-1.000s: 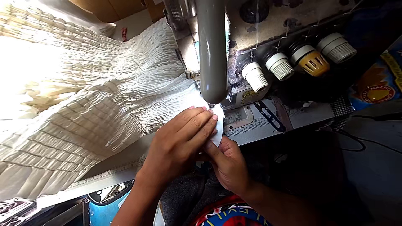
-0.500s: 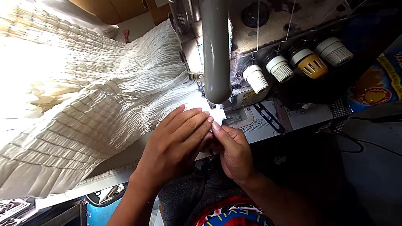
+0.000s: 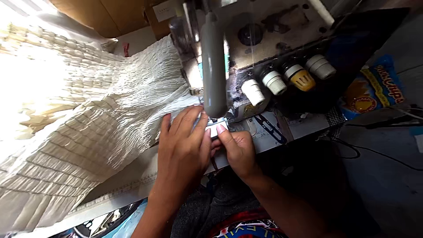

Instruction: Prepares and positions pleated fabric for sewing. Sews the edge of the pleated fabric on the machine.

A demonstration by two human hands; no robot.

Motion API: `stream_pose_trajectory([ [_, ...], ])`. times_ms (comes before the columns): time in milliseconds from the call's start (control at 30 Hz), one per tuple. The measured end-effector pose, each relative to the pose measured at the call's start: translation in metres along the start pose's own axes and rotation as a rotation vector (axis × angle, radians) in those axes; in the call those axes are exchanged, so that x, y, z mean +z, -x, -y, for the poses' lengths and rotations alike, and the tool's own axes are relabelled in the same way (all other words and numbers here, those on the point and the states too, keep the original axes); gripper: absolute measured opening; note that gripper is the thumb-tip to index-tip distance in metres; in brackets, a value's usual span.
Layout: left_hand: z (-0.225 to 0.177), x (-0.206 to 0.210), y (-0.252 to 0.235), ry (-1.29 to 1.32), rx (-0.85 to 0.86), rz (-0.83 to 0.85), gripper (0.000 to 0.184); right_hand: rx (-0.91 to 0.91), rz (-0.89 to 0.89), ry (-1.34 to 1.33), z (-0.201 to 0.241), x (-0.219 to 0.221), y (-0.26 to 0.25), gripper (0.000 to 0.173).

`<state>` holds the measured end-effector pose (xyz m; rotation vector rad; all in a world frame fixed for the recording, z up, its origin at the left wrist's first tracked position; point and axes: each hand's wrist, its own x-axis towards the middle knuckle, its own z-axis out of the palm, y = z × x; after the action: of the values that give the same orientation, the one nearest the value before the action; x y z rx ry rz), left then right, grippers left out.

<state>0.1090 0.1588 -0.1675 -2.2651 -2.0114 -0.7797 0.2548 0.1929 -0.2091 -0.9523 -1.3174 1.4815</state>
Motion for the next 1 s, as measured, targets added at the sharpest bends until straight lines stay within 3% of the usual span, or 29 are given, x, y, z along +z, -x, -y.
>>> stream_pose_trajectory([
  [167, 0.006, 0.003, -0.017, 0.029, -0.105, -0.012, 0.039, -0.114, 0.217, 0.028, -0.005, -0.028, 0.006, 0.036],
  [233, 0.009, 0.005, -0.021, 0.029, -0.121, -0.029, 0.039, -0.197, 0.223, 0.1, -0.003, -0.047, 0.012, 0.03],
  [400, 0.024, -0.013, -0.03, 0.009, -0.082, -0.002, 0.036, -0.378, -0.192, 0.6, 0.001, -0.105, 0.028, 0.024],
  [500, 0.07, -0.039, -0.041, 0.13, -0.128, -0.078, 0.03, -0.407, -0.356, 0.879, 0.003, -0.132, 0.033, 0.03],
  [567, 0.108, -0.049, -0.049, 0.121, -0.261, -0.06, 0.043, -0.356, -0.367, 0.968, -0.003, -0.14, 0.035, 0.043],
  [633, 0.118, -0.051, -0.06, 0.059, -0.321, 0.02, 0.058, -0.312, -0.346, 1.002, -0.01, -0.141, 0.034, 0.055],
  [733, 0.115, -0.048, -0.072, -0.079, -0.278, 0.106, 0.043, -0.318, -0.345, 1.027, -0.015, -0.138, 0.032, 0.058],
  [867, 0.163, -0.052, -0.062, -0.244, -0.211, -0.048, 0.056, -0.311, -0.35, 1.053, -0.014, -0.137, 0.027, 0.057],
  [1000, 0.145, -0.067, -0.065, -0.175, -0.421, -0.232, 0.061, -0.349, -0.336, 0.987, -0.01, -0.14, 0.031, 0.06],
])
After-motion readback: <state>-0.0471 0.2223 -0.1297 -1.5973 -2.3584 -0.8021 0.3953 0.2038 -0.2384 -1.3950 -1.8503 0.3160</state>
